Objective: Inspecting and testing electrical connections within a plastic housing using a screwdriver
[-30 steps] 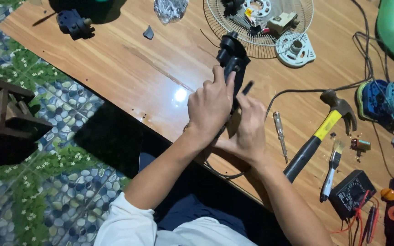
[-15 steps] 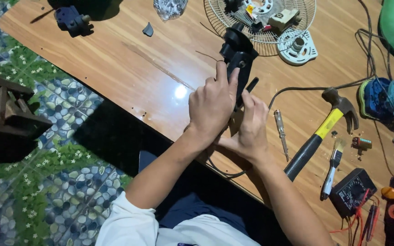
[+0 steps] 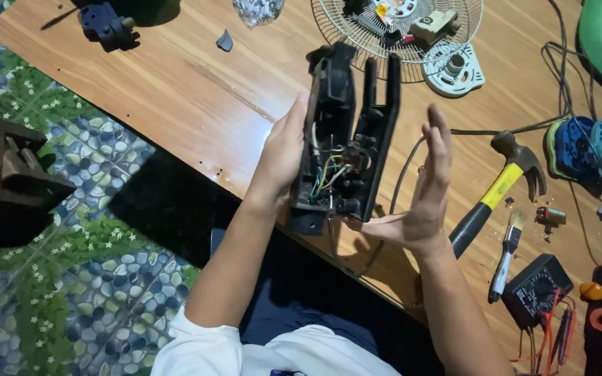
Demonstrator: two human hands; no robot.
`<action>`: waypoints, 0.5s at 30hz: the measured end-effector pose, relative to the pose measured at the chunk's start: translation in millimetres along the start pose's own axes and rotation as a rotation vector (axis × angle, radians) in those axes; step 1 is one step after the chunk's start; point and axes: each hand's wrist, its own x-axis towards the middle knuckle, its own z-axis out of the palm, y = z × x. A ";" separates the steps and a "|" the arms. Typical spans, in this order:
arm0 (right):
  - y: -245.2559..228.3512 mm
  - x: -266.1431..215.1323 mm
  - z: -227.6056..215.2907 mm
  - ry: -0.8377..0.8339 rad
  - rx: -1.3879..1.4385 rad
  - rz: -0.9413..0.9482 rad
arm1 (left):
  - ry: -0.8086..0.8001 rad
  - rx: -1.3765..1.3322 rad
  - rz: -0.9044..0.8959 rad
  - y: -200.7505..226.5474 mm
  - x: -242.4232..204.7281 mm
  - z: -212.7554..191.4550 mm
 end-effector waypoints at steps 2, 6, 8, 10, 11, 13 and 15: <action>-3.6 6.1 3.3 -0.039 0.112 0.058 | 0.010 -0.058 -0.010 -12.2 5.8 -5.7; -3.5 -0.9 0.1 -0.200 0.387 0.286 | 0.043 -0.174 -0.010 -27.6 13.9 -15.7; -10.9 1.0 0.7 -0.228 0.470 0.345 | 0.052 -0.211 -0.029 -36.5 14.2 -23.7; -15.2 2.1 -1.7 -0.253 0.554 0.407 | 0.060 -0.247 -0.052 -42.0 11.0 -27.5; -15.4 3.5 -3.9 -0.273 0.595 0.441 | 0.093 -0.306 -0.087 -42.2 8.6 -27.6; -17.0 6.7 -8.8 -0.290 0.635 0.477 | 0.125 -0.363 -0.124 -36.6 3.4 -29.7; -20.0 9.6 -13.8 -0.243 0.583 0.530 | 0.154 -0.322 -0.142 -25.8 -2.7 -33.9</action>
